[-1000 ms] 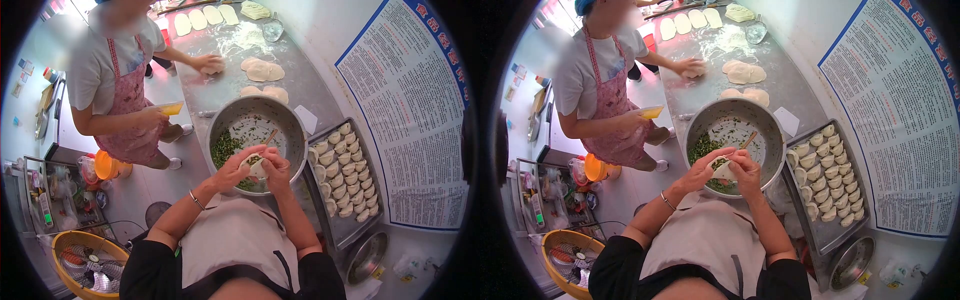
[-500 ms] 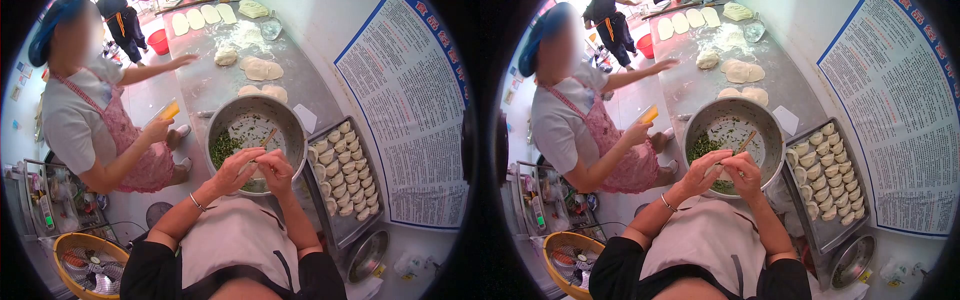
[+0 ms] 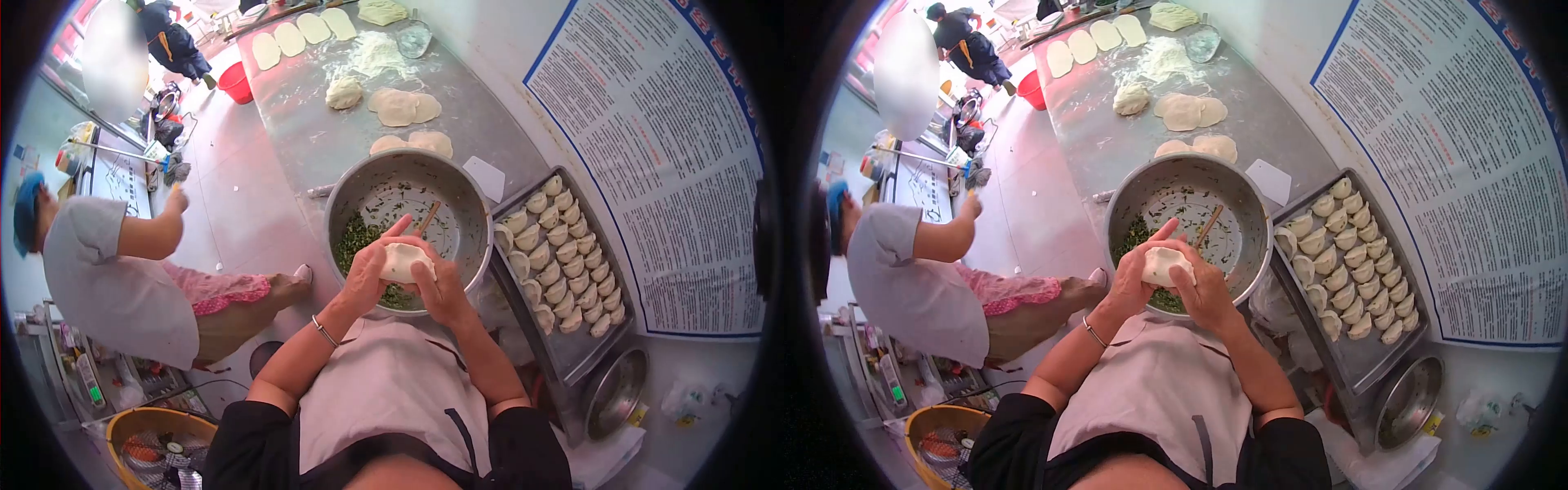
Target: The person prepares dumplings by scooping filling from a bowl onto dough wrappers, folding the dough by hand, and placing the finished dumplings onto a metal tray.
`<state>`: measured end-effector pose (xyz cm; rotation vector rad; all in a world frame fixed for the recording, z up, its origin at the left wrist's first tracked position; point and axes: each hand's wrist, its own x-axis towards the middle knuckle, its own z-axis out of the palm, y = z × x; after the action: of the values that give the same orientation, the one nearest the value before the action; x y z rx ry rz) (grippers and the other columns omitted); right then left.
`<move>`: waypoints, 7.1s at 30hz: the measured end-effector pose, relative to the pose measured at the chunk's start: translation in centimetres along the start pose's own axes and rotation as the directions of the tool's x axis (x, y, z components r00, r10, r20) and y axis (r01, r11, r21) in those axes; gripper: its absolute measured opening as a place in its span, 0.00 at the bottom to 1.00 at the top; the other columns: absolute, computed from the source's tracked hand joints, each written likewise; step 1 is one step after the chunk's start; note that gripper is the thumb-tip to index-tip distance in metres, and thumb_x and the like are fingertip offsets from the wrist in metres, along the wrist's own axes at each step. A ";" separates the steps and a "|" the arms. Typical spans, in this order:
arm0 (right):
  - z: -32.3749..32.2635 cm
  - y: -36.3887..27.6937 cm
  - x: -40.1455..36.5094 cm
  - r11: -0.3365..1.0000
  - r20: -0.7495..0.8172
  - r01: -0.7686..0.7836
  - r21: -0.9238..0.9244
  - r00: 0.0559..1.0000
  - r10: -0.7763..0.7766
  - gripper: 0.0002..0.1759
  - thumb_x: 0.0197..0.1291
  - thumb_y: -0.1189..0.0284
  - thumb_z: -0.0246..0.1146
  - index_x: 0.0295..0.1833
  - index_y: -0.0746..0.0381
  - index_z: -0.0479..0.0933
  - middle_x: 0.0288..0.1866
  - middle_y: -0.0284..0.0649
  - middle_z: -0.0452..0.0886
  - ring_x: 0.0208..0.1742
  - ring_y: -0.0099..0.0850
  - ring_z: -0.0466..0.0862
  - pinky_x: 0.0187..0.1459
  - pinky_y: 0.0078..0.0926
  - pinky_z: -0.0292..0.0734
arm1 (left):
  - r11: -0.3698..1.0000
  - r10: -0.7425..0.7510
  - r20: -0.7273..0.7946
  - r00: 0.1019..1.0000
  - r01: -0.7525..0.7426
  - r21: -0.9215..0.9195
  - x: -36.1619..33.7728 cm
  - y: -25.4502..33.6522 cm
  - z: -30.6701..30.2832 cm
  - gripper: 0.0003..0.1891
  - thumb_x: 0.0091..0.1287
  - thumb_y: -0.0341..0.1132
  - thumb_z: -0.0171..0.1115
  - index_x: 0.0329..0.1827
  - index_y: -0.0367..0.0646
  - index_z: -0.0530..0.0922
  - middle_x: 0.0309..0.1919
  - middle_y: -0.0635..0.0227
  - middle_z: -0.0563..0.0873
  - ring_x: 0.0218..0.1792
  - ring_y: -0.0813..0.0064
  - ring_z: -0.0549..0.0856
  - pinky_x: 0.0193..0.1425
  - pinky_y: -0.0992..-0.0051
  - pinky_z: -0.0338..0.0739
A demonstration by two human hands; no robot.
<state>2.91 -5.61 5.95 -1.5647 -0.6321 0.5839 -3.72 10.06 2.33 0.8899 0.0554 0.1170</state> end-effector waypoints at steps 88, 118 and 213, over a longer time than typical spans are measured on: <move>-6.9 19.9 12.9 0.214 0.361 0.328 -0.920 0.922 0.139 0.07 0.51 0.72 0.67 0.38 0.52 0.84 0.45 0.34 0.80 0.54 0.35 0.79 0.57 0.42 0.71 | -0.139 -0.332 0.263 0.906 -0.323 0.936 35.4 -5.9 -28.9 0.17 0.55 0.31 0.76 0.44 0.46 0.78 0.45 0.61 0.83 0.54 0.57 0.81 0.59 0.61 0.74; -2.9 16.0 5.1 0.489 0.378 0.169 -0.856 0.850 0.368 0.32 0.64 0.78 0.52 0.71 0.39 0.73 0.35 0.46 0.84 0.39 0.50 0.86 0.38 0.48 0.82 | 0.909 -0.135 -0.610 0.781 -0.148 -0.390 -1.7 7.6 -25.2 0.25 0.72 0.30 0.57 0.72 0.36 0.68 0.66 0.57 0.79 0.69 0.55 0.76 0.76 0.51 0.69; -4.4 12.7 -3.5 0.332 0.205 0.163 -0.929 0.974 0.094 0.24 0.61 0.77 0.62 0.62 0.49 0.81 0.40 0.39 0.82 0.43 0.40 0.83 0.43 0.41 0.80 | 0.811 -0.189 -0.334 0.924 -0.045 -0.584 -0.1 -5.2 -10.6 0.24 0.83 0.55 0.35 0.57 0.50 0.76 0.57 0.61 0.83 0.60 0.57 0.83 0.68 0.47 0.77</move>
<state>4.20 -12.01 -6.28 -2.6195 -1.3534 0.3254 -4.41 15.02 -8.36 0.2303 0.3980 0.2198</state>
